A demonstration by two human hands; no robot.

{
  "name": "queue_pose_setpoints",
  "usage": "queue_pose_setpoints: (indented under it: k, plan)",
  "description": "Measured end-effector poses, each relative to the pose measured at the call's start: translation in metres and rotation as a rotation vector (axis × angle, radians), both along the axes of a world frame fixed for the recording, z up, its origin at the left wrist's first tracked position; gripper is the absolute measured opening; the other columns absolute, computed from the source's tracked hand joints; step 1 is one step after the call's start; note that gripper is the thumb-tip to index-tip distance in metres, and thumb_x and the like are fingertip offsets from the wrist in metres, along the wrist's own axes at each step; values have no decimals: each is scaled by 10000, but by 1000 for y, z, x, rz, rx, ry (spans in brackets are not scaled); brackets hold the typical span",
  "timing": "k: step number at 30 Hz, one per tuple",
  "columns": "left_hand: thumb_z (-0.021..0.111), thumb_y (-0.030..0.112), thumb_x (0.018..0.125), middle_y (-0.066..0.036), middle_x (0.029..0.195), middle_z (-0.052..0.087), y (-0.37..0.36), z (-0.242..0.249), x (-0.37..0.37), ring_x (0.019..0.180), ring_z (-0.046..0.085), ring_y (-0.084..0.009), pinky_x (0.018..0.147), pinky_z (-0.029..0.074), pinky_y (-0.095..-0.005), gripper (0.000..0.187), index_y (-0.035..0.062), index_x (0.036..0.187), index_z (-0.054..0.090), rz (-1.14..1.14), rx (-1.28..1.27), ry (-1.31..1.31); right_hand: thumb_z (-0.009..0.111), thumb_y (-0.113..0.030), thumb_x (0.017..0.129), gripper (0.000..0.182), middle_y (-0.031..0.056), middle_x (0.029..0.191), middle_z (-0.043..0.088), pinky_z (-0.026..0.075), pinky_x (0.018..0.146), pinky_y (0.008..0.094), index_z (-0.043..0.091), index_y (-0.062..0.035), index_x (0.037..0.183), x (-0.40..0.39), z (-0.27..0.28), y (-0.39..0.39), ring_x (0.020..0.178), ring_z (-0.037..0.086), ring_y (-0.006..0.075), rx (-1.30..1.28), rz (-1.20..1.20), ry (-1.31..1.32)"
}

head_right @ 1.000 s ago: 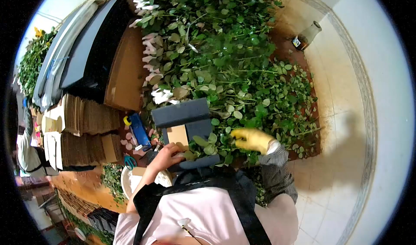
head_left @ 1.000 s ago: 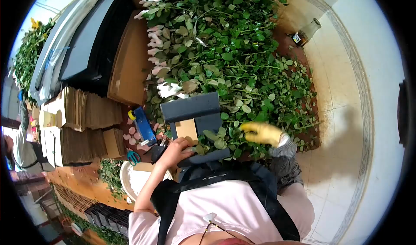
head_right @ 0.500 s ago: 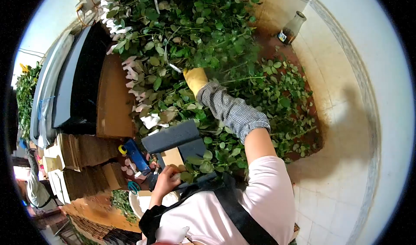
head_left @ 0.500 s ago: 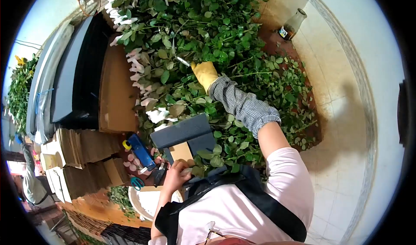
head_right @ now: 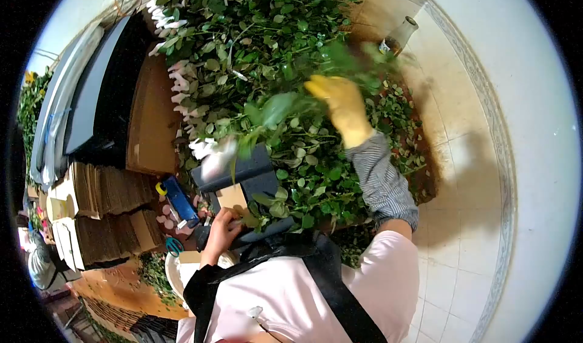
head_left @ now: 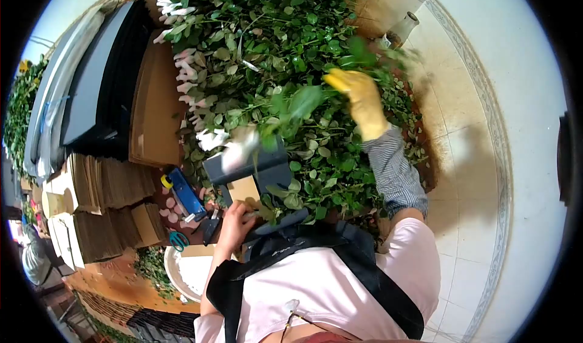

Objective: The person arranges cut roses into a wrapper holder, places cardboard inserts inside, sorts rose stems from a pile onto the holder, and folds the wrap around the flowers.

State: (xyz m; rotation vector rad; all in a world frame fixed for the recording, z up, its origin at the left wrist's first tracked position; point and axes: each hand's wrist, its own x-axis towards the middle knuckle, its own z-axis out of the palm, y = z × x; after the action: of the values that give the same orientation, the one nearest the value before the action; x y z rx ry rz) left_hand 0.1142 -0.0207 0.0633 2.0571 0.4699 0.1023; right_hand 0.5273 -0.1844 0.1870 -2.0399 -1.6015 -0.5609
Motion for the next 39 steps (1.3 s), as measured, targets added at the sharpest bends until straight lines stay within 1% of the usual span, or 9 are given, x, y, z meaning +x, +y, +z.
queue_pose_setpoints:
  k: [7,12,17,21,24,31,33,35,39]
  plan:
    - [741,26,808,-186,1002,630,-1,-10,-4,920,663,-346,764,542,-372,237,-2,1024,646,62,-45,-9,556,196,751,568,107,1140,723,585,876,395,659,-117,1215,-97,-11,-76,945,711,284,-335,2,436]
    - [737,127,815,-134,947,655,4,-5,-1,907,658,-350,787,528,-425,223,23,998,665,-97,101,99,586,-143,897,192,72,793,669,510,609,395,726,-148,1028,-172,-138,-97,692,657,269,-497,-276,149]
    - [763,172,736,-110,1091,579,-2,26,11,1006,569,-307,868,467,-401,267,88,979,688,-213,785,-48,664,-74,812,260,73,985,710,535,778,389,713,-116,1063,-179,-155,-122,888,679,273,-430,-183,323]
    - [789,167,716,-130,1112,562,-1,19,13,1004,574,-323,872,480,-412,328,92,1020,693,-145,635,-14,729,-64,776,478,129,1221,681,509,962,407,656,-103,1247,-134,-160,-128,1083,648,319,-662,27,895]
    - [823,120,688,-125,1072,567,7,4,4,1019,588,-344,880,508,-419,396,69,1061,698,-164,213,21,678,-206,922,557,147,1375,591,464,1033,363,501,-145,1447,-87,-36,-76,1232,571,251,-1155,-75,1437]
    - [749,25,772,-108,1018,591,18,17,7,945,629,-328,811,538,-396,320,81,1086,726,-200,111,50,592,-241,981,532,128,1445,537,428,1102,442,434,-110,1472,-14,-77,56,1291,541,275,-125,120,550]
    - [746,42,786,-106,1004,579,13,18,12,936,622,-326,809,531,-408,299,94,1080,725,-194,121,90,589,-216,980,494,123,1464,521,418,1095,432,476,-108,1449,1,-117,83,1304,530,258,-305,-263,113]
    - [762,81,781,-110,986,565,8,19,18,931,612,-324,809,525,-414,305,103,1082,719,-179,294,136,579,-211,976,465,136,1468,517,382,1110,419,519,-104,1425,16,-173,93,1309,522,260,-983,-271,352]
    - [804,78,737,-115,974,558,4,3,11,920,600,-330,802,513,-416,352,89,1075,705,-42,217,65,553,-199,982,312,144,1208,658,506,942,409,617,-57,1251,16,-202,56,1077,631,333,-661,-55,484]
